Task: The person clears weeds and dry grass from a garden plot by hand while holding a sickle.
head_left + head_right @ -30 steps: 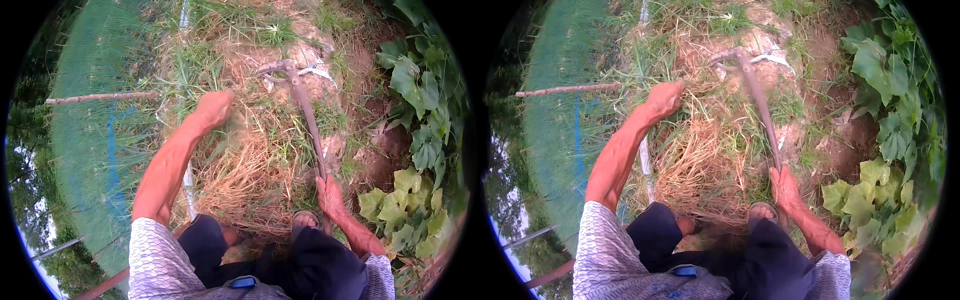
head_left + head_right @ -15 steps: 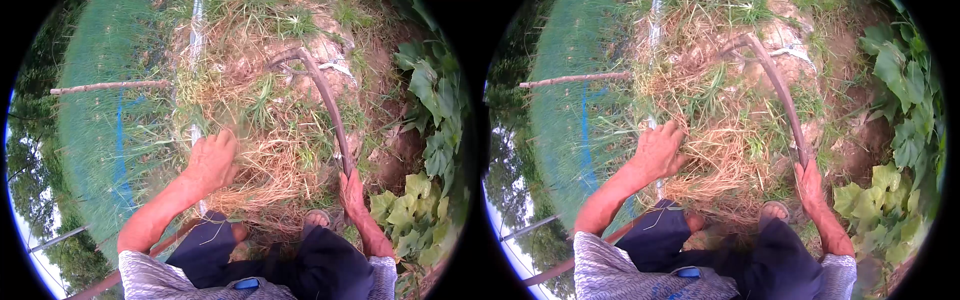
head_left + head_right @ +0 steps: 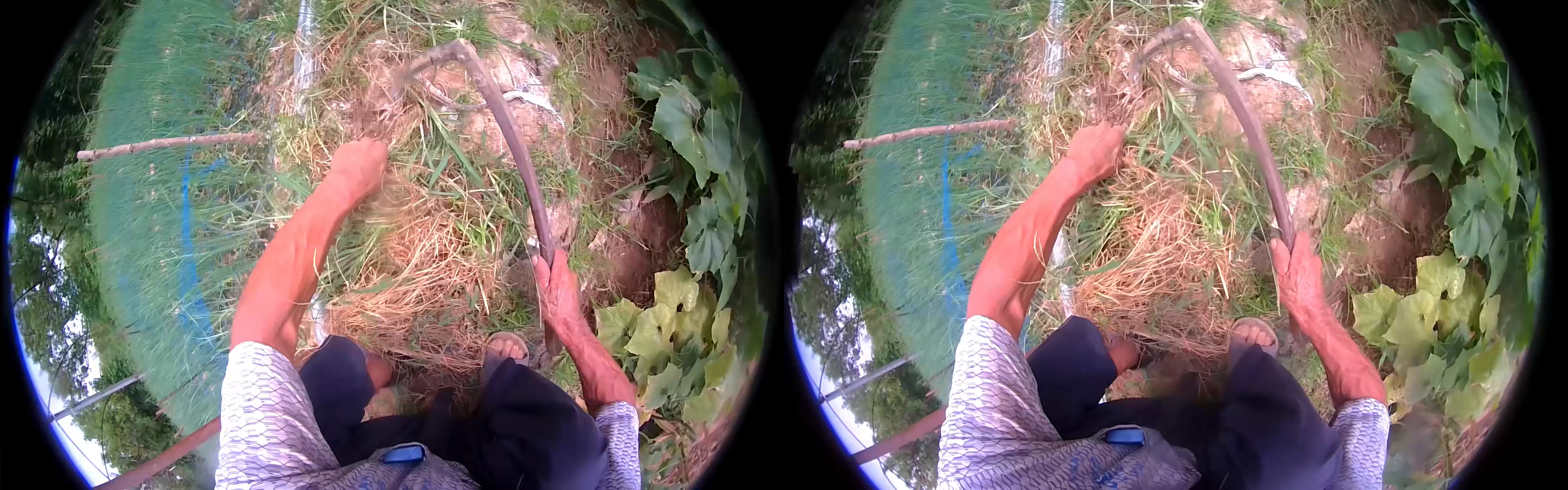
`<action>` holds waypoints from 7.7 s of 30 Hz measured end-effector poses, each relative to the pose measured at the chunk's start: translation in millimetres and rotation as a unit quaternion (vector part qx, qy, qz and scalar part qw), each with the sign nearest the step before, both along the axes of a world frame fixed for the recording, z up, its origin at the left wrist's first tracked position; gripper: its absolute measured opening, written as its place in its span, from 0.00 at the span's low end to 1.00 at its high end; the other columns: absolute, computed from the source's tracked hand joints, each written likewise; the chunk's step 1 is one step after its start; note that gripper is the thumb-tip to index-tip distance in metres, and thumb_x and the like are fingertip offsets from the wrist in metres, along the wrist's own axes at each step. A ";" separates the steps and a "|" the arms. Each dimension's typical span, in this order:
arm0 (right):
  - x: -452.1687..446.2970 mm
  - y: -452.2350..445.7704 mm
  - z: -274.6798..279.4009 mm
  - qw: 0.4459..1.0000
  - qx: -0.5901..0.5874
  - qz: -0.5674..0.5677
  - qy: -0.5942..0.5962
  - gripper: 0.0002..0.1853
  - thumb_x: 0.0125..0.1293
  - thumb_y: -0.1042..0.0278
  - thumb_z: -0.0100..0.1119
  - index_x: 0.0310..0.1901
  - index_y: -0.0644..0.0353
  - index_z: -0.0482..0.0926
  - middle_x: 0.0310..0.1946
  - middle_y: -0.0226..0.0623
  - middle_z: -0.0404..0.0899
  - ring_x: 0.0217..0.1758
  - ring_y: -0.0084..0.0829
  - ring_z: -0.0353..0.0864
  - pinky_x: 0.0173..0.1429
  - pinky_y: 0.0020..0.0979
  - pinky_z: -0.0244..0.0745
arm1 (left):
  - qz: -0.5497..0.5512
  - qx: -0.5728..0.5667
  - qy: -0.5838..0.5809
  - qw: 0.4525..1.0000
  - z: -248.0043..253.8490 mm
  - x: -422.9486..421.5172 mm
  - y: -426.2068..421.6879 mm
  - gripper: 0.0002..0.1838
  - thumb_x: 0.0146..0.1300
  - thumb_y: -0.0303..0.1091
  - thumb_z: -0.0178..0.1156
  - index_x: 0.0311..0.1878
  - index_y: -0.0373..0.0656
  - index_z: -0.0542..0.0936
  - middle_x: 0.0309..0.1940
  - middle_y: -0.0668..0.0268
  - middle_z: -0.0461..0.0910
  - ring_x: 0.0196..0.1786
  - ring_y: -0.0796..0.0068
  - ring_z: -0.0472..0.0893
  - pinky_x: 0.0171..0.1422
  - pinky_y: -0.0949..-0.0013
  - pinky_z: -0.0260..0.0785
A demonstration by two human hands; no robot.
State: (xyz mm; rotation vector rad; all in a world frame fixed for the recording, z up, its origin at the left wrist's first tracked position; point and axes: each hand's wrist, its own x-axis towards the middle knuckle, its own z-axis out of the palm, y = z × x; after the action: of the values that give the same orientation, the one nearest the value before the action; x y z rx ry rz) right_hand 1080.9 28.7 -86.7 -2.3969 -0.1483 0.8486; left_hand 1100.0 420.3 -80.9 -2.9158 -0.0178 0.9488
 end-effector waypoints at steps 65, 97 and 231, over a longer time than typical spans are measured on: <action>18.6 110.3 -1.8 0.984 0.171 0.020 0.039 0.19 0.74 0.53 0.48 0.42 0.66 0.67 0.21 0.47 0.74 0.23 0.36 0.76 0.27 0.41 0.70 | 0.123 0.070 -0.076 0.987 -32.4 20.4 114.4 0.12 0.61 0.35 0.55 0.41 0.35 0.76 0.34 0.43 0.81 0.42 0.47 0.84 0.45 0.53 0.78; 3.3 95.1 -20.5 0.982 0.148 0.010 0.119 0.19 0.72 0.48 0.53 0.42 0.59 0.70 0.25 0.27 0.66 0.27 0.23 0.65 0.29 0.31 0.64 | 0.103 -0.030 -0.109 0.988 0.2 -10.9 72.0 0.05 0.60 0.27 0.52 0.35 0.36 0.73 0.24 0.49 0.81 0.30 0.57 0.84 0.32 0.55 0.74; 90.8 -1.3 -0.6 0.956 0.168 -0.230 0.075 0.20 0.71 0.45 0.52 0.34 0.56 0.70 0.20 0.21 0.61 0.22 0.19 0.61 0.26 0.28 0.61 | -0.062 -0.357 0.089 0.928 65.5 15.6 -54.4 0.29 0.50 0.33 0.62 0.58 0.37 0.73 0.53 0.52 0.75 0.60 0.49 0.73 0.64 0.54 0.67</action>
State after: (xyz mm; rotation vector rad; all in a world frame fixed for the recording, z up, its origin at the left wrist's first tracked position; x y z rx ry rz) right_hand 1171.7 27.4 -87.3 -1.9271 0.2939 0.7113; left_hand 1115.6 365.9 -15.5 -3.3662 0.6496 1.4413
